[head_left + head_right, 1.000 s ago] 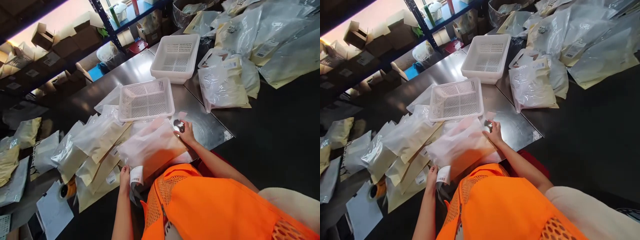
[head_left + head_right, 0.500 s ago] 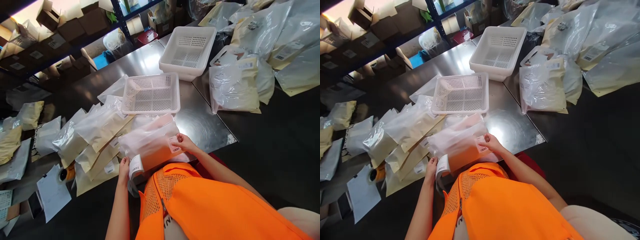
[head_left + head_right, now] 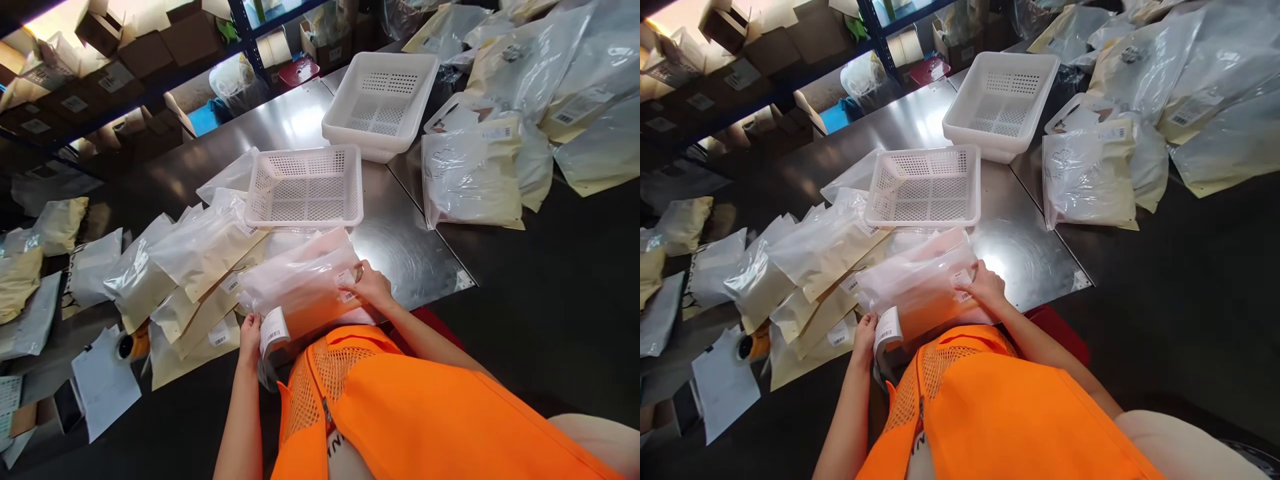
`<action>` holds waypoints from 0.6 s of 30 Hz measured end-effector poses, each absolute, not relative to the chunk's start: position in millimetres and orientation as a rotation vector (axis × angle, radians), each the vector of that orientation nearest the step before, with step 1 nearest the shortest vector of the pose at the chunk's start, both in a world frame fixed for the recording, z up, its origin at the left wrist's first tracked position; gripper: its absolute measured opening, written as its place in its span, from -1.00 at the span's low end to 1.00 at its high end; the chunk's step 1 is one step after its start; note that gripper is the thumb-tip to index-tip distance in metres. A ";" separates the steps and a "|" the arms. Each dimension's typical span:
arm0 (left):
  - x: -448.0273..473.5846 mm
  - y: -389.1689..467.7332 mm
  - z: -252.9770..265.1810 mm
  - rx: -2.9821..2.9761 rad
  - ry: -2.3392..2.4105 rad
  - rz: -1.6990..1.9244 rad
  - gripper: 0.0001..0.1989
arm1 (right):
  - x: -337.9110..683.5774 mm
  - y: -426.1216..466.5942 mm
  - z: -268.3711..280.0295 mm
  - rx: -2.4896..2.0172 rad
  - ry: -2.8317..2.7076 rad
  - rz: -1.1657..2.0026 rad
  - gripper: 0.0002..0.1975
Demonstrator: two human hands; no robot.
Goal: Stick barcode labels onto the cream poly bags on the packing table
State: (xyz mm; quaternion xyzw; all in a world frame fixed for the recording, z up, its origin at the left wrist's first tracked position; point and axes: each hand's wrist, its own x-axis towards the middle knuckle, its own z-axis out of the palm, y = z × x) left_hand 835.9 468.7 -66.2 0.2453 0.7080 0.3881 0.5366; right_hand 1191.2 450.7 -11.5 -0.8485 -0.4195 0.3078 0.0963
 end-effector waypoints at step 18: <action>854.4 468.9 -31.8 0.559 1.585 0.973 -0.47 | 1201.0 462.6 -32.1 -2.202 -1.218 0.551 -0.58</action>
